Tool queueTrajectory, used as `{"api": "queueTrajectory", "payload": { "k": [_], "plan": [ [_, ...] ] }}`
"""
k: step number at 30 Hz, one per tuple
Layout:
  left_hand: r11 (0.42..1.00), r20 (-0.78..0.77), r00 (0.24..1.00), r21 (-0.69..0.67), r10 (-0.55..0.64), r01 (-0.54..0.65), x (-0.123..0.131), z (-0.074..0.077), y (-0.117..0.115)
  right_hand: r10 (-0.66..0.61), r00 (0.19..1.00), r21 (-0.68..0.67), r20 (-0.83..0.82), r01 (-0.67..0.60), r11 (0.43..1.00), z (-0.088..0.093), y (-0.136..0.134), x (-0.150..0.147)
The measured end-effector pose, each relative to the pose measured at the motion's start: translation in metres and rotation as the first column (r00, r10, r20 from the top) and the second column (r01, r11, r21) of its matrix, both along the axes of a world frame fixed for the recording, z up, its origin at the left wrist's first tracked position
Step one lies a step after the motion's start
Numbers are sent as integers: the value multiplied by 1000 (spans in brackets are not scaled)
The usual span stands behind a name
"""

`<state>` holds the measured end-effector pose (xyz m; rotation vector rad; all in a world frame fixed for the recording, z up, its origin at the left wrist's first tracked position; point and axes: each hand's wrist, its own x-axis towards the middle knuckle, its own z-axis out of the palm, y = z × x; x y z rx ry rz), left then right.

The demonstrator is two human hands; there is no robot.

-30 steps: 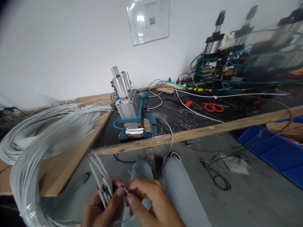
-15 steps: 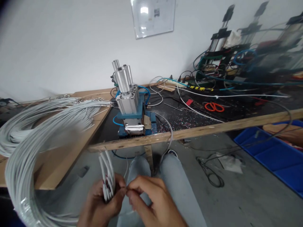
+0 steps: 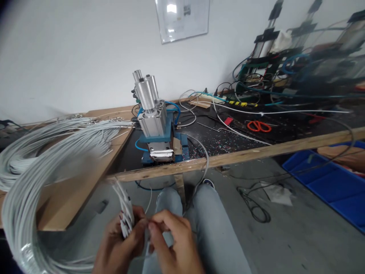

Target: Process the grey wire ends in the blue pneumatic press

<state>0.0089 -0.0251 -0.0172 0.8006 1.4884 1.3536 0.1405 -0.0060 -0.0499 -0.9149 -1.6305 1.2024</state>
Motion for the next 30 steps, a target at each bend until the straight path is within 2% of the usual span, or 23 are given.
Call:
{"api": "queueTrajectory", "payload": {
  "k": [1, 3, 5, 7, 13, 22, 27, 30],
  "plan": [
    [999, 85, 996, -21, 36, -34, 3, 1, -1, -57, 991, -101, -124, 45, 994, -8, -6, -12],
    [995, 183, 978, -36, 96, -90, 7, 2, -5, -208, 944, -246, -257, 144, 958, -20, -17, -34],
    [991, 214, 968, -36, 133, -129, 7, 0, -7, -313, 904, -314, -292, 219, 924, -28, -24, -49],
    [989, 225, 963, -49, 148, -140, 6, -3, -9, -358, 890, -320, -283, 265, 910, -31, -27, -55],
    [984, 285, 942, -51, 178, -171, 4, -6, -10, -367, 906, -271, -212, 306, 913, -38, -26, -57],
    [981, 228, 954, -61, 192, -183, 5, -2, -7, -366, 912, -223, -186, 323, 920, -40, -26, -53],
    [986, 174, 972, -69, 159, -149, 4, -4, -7, -325, 934, -142, -146, 306, 941, -42, -26, -48],
    [990, 171, 977, -80, 130, -117, 2, -3, -5, -253, 963, -37, -94, 250, 967, -37, -19, -39]
  ]
}}
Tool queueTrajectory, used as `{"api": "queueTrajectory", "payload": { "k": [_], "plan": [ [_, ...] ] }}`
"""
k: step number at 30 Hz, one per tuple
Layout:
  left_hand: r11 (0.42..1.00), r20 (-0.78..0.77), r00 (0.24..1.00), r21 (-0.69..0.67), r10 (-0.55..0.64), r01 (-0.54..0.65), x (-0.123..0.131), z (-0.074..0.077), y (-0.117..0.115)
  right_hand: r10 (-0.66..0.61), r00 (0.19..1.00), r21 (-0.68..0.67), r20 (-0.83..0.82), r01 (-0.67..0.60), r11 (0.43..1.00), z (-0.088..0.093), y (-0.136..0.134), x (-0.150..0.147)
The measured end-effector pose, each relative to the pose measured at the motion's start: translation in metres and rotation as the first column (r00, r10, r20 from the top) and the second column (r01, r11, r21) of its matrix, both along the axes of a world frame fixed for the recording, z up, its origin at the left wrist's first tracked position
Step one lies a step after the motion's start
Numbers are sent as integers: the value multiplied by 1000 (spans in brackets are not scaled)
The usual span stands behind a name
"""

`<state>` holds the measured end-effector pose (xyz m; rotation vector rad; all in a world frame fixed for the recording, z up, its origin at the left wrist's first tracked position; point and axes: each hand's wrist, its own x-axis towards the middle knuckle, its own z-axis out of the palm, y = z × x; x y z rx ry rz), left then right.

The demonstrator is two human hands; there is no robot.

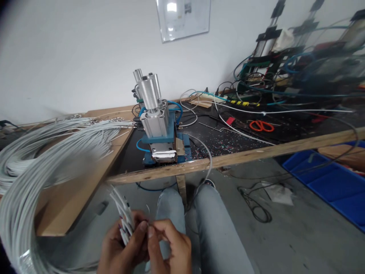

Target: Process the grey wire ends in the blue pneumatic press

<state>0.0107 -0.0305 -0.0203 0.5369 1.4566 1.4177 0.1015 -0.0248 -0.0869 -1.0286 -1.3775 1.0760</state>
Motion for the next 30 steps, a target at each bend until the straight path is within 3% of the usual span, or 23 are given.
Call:
{"api": "queueTrajectory", "payload": {
  "k": [4, 7, 9, 10, 13, 16, 19, 23, 25, 30],
  "plan": [
    [1000, -25, 1000, 18, -11, 12, -4, 2, 5, 23, 982, 256, 190, -72, 964, 19, 23, 30],
    [1000, -13, 1000, 14, 3, -3, -6, 5, 11, 76, 933, 499, 352, -256, 828, 36, 39, 52],
    [1000, 1, 1000, 10, -15, 15, -5, 8, 16, 136, 876, 560, 463, -408, 721, 44, 46, 59],
    [1000, 4, 1000, 11, -23, 23, -5, 9, 18, 143, 856, 561, 497, -442, 699, 46, 48, 59],
    [998, -7, 999, 43, 44, -43, -4, 13, 25, 81, 878, 576, 472, -377, 725, 46, 56, 54],
    [963, -28, 978, 181, 207, -199, -6, 19, 31, 0, 948, 613, 319, -206, 763, 42, 73, 45],
    [890, -37, 942, 341, 334, -302, -7, 29, 39, -60, 982, 602, 177, -59, 796, 41, 95, 37],
    [757, -29, 892, 542, 450, -364, 0, 46, 50, -106, 991, 551, 82, 44, 834, 44, 115, 31],
    [736, -26, 879, 559, 475, -382, 3, 51, 55, -110, 993, 522, 49, 68, 850, 44, 120, 30],
    [766, 39, 859, 433, 511, -475, 9, 57, 59, -115, 993, 466, -8, 106, 879, 43, 126, 27]
  ]
}}
